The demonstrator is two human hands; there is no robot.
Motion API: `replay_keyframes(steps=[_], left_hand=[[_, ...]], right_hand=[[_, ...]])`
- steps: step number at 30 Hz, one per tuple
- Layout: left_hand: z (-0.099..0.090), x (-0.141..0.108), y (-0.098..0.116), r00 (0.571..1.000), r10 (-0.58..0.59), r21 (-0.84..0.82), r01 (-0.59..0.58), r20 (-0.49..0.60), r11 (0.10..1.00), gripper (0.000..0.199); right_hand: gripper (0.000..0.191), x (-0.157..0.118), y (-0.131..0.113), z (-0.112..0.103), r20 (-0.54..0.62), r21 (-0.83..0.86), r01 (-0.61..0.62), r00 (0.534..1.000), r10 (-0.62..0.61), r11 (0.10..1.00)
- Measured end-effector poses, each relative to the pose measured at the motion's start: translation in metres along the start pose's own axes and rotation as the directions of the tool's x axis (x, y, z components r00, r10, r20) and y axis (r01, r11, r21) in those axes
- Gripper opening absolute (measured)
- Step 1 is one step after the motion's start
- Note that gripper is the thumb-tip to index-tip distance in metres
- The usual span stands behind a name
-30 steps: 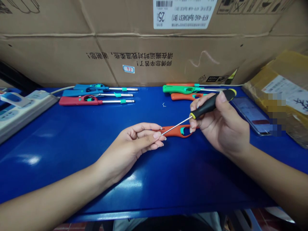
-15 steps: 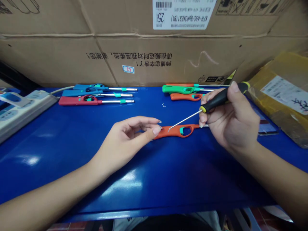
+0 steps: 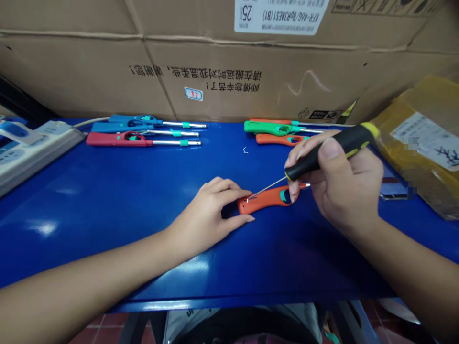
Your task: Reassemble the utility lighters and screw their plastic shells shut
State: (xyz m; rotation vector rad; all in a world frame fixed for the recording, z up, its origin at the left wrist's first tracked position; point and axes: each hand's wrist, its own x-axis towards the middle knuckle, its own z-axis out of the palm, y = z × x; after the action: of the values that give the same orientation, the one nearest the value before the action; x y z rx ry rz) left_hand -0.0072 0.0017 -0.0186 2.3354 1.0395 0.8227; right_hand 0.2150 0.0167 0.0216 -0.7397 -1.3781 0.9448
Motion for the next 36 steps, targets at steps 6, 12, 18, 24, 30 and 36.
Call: replay_keyframes(steps=[6, 12, 18, 24, 30, 36], left_hand=[[0.002, -0.001, 0.000, 0.999, -0.002, 0.027, 0.001, 0.035, 1.000, 0.039], [0.001, -0.002, 0.000, 0.999, -0.007, 0.028, 0.006, 0.041, 1.000, 0.039], [0.001, -0.002, -0.001, 0.999, -0.011, 0.041, 0.009, 0.052, 0.999, 0.040], [0.001, -0.002, 0.000, 0.998, -0.015, 0.060, 0.012, 0.059, 0.998, 0.039], [0.000, -0.002, 0.001, 0.998, -0.006, 0.065, 0.002, 0.061, 0.998, 0.037], [0.000, -0.003, 0.001, 0.999, 0.001, 0.069, -0.004, 0.054, 0.998, 0.037]], right_hand=[[0.021, -0.007, 0.000, 0.003, 0.084, -0.008, -0.025, 0.996, 0.026, 1.000], [0.016, -0.009, 0.003, 0.001, 0.129, 0.029, -0.020, 0.992, 0.016, 0.999], [0.015, -0.010, 0.003, -0.001, 0.151, -0.016, 0.016, 0.988, -0.014, 1.000], [0.015, -0.011, 0.003, -0.001, 0.182, -0.033, 0.028, 0.983, -0.022, 0.999], [0.015, -0.011, 0.003, -0.001, 0.225, -0.107, 0.105, 0.971, -0.079, 0.989], [0.017, -0.009, -0.006, 0.003, 0.213, -0.202, 0.092, 0.976, -0.048, 0.975]])
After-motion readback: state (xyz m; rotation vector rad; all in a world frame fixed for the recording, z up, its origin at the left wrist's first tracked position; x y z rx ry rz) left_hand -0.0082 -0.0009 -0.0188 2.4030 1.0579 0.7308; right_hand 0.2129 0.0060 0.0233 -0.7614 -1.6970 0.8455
